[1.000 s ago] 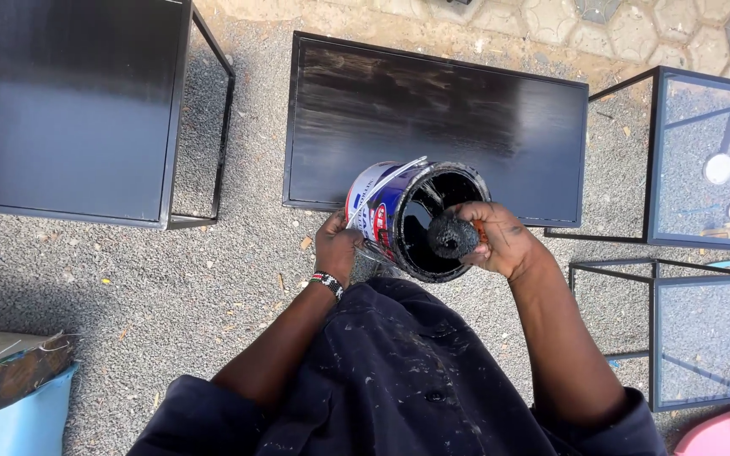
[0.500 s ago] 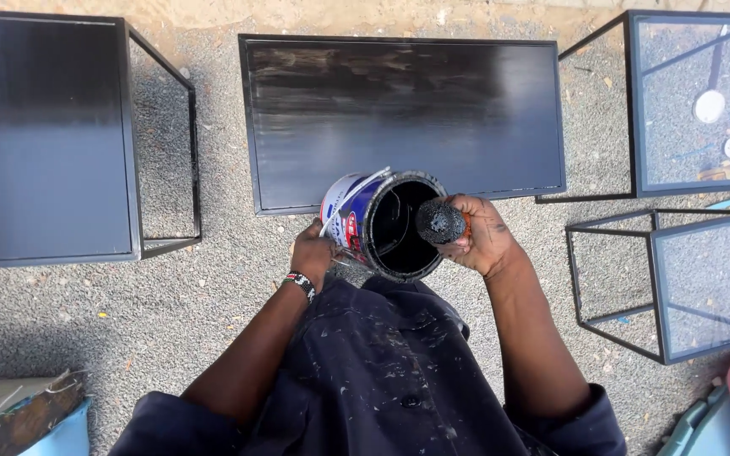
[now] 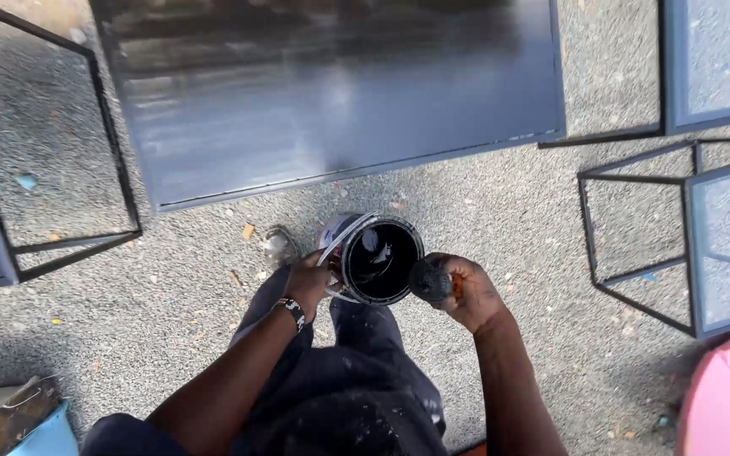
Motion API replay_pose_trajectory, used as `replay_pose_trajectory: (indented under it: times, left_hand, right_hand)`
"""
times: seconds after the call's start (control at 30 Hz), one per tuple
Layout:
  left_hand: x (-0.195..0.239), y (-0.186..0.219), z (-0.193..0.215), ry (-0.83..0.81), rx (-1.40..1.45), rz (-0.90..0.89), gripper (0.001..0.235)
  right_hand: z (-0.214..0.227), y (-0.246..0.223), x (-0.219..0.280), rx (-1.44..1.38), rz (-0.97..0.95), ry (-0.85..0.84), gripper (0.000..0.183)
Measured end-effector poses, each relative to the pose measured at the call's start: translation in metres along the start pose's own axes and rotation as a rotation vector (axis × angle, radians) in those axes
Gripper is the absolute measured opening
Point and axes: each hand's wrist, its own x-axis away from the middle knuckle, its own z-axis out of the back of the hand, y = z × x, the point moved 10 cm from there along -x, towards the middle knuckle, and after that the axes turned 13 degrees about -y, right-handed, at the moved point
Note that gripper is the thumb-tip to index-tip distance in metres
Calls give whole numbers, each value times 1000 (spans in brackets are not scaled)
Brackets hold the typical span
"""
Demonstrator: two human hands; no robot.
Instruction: The person paints a black metal cabinet with black paint using a sponge. They repeatedly dip the sponge into a paint can and apply the paint to the cabinet's surface. The person also moves around the workspace and briefly handles a white cloth.
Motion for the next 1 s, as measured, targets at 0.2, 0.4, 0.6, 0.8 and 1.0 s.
replay_pose_trajectory:
  times: [0.2,0.4,0.6,0.8,1.0]
  left_hand:
    - [-131,-67,26,85,212,5,87]
    - [-220,-60,-11,86,-141,188,96]
    - [-320,-150,90,-44,166,123,61]
    - [-169,-44,14,-9,-215,64,46]
    - [-85,125,-34,-92,-144,-339,23]
  right_hand:
    - [124,110,-24,328,210,-29,21]
    - [220,226,-58,-648,-284,352,12]
    - [183,192,-72,-794,-301,411,7]
    - [138,100,-89,-710,23,1,8]
    - [79,-50,-220,-434,137,-169,23]
